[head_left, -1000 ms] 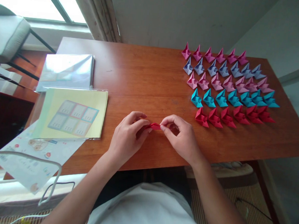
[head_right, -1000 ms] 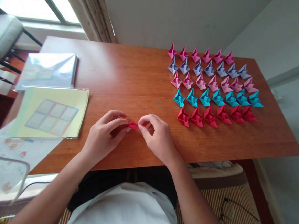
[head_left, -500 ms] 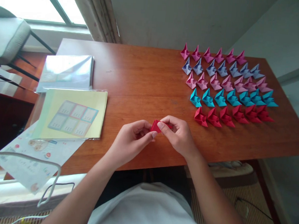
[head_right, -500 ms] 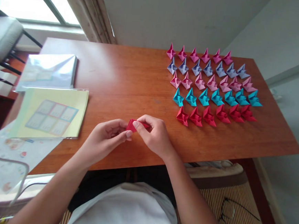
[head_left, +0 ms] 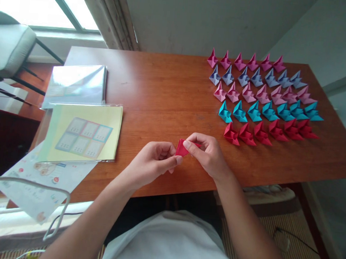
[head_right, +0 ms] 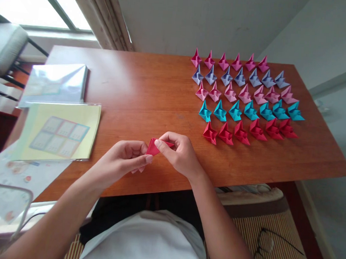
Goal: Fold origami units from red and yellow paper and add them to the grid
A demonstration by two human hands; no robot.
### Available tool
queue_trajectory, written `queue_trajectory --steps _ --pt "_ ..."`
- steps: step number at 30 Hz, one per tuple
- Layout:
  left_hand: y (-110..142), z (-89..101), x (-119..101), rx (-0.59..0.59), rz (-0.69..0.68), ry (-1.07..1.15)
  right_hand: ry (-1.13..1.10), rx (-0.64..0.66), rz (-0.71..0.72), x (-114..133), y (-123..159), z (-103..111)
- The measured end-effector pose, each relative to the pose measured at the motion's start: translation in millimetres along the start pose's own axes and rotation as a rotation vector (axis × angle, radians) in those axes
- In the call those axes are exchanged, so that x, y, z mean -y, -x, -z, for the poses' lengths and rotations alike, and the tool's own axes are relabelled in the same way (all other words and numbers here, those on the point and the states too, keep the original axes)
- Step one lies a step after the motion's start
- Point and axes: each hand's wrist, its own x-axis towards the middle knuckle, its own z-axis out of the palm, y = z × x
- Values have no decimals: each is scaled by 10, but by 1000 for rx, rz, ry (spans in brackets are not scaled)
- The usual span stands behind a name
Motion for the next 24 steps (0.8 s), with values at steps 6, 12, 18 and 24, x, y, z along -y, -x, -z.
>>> queue_trajectory --steps 6,12,18,24 --pt "27 -66 16 -77 -6 93 -52 -43 -2 -17 -1 28" --pt "67 -120 0 -193 -79 83 -142 -64 -42 -65 6 35" --pt "62 -111 90 -220 -113 101 -157 -65 -20 -80 7 24" --pt "41 -101 67 -101 -122 41 -56 -32 18 -39 20 2"
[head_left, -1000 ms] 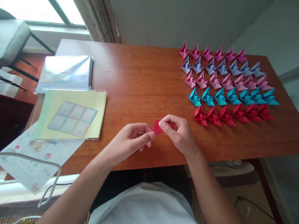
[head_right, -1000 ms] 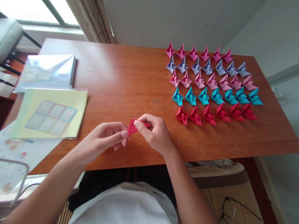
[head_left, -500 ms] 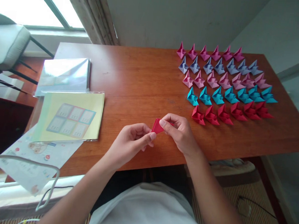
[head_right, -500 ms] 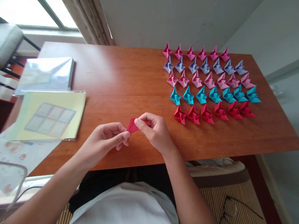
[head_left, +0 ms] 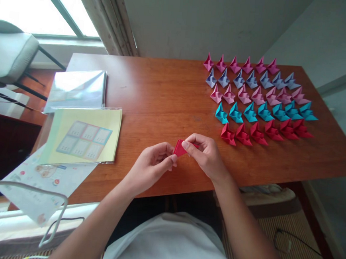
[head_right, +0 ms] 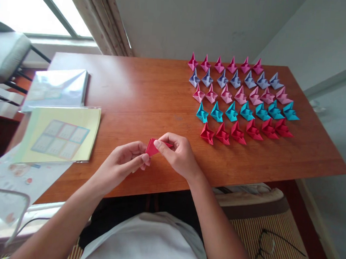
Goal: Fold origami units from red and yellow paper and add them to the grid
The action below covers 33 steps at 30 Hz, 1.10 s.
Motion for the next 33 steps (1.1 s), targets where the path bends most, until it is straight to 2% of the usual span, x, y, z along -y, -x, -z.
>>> queue_trajectory --steps 3,11,17,23,26,30,33 --pt "-49 -3 11 0 -15 -47 36 48 14 -9 13 -22" --pt "-60 17 89 -113 -44 44 40 -2 34 -65 14 -37" --pt "-32 33 59 -75 -57 7 132 -32 44 -58 35 -20" --pt "-40 83 100 -186 -116 69 158 -13 33 -39 52 -37" --pt "-47 82 95 -206 -110 110 105 -3 27 -30 51 -41" --pt "-90 16 81 -273 -116 268 -77 59 39 -36 59 -45" --pt "-139 -51 96 -313 -130 337 -77 33 75 -72 56 -59"
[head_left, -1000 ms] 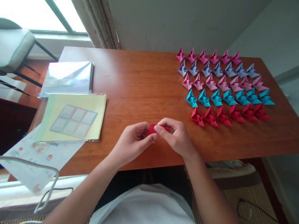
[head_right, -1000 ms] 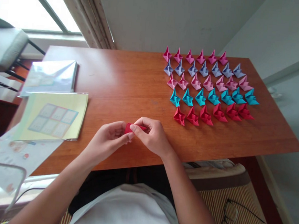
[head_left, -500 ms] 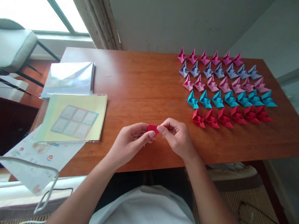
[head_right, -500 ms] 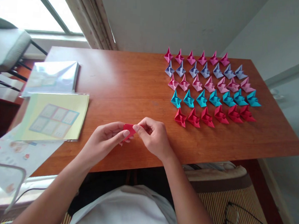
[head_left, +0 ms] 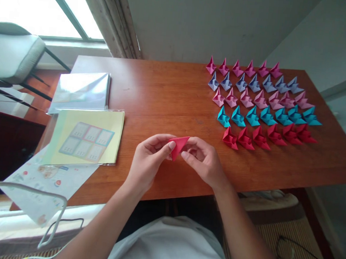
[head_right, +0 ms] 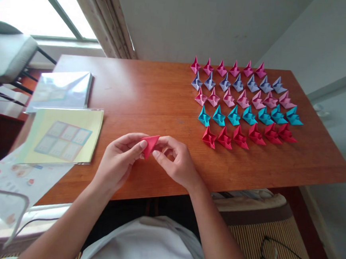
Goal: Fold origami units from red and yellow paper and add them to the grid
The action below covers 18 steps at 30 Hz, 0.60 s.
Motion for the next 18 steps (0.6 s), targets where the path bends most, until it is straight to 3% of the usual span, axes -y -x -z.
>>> queue_trajectory --steps 4,10,18 --pt "-25 -45 47 -1 -71 -60 60 -113 45 -59 -17 -7" --pt "-43 -45 35 -33 -155 -157 82 -108 35 -74 -8 -7" --pt "-22 -48 52 -18 -145 -170 137 -136 11 -74 -4 -35"
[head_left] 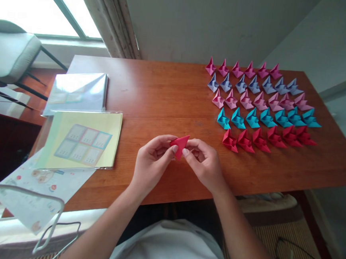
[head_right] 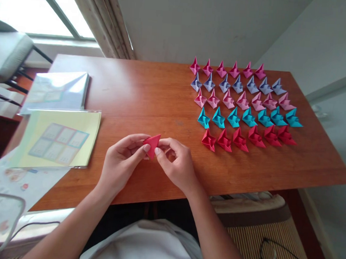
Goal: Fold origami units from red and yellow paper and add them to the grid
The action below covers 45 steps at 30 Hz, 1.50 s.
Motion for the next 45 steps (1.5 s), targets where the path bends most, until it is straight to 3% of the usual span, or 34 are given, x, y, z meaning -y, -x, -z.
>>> queue_trajectory --steps 9,20,26,31,39,45 --pt "9 3 11 -18 -4 -112 7 17 -33 27 -1 -3" --pt "37 3 52 -30 -54 -194 57 21 26 34 -3 6" --pt "36 34 112 -16 -251 -468 147 -17 48 0 -9 -16" --pt "39 18 127 35 -461 -739 262 -145 67 -29 -15 -41" --pt "63 3 132 159 -469 -831 451 -194 202 37 -1 -34" --pt "55 -1 126 146 -472 -861 437 -155 224 12 -16 -24"
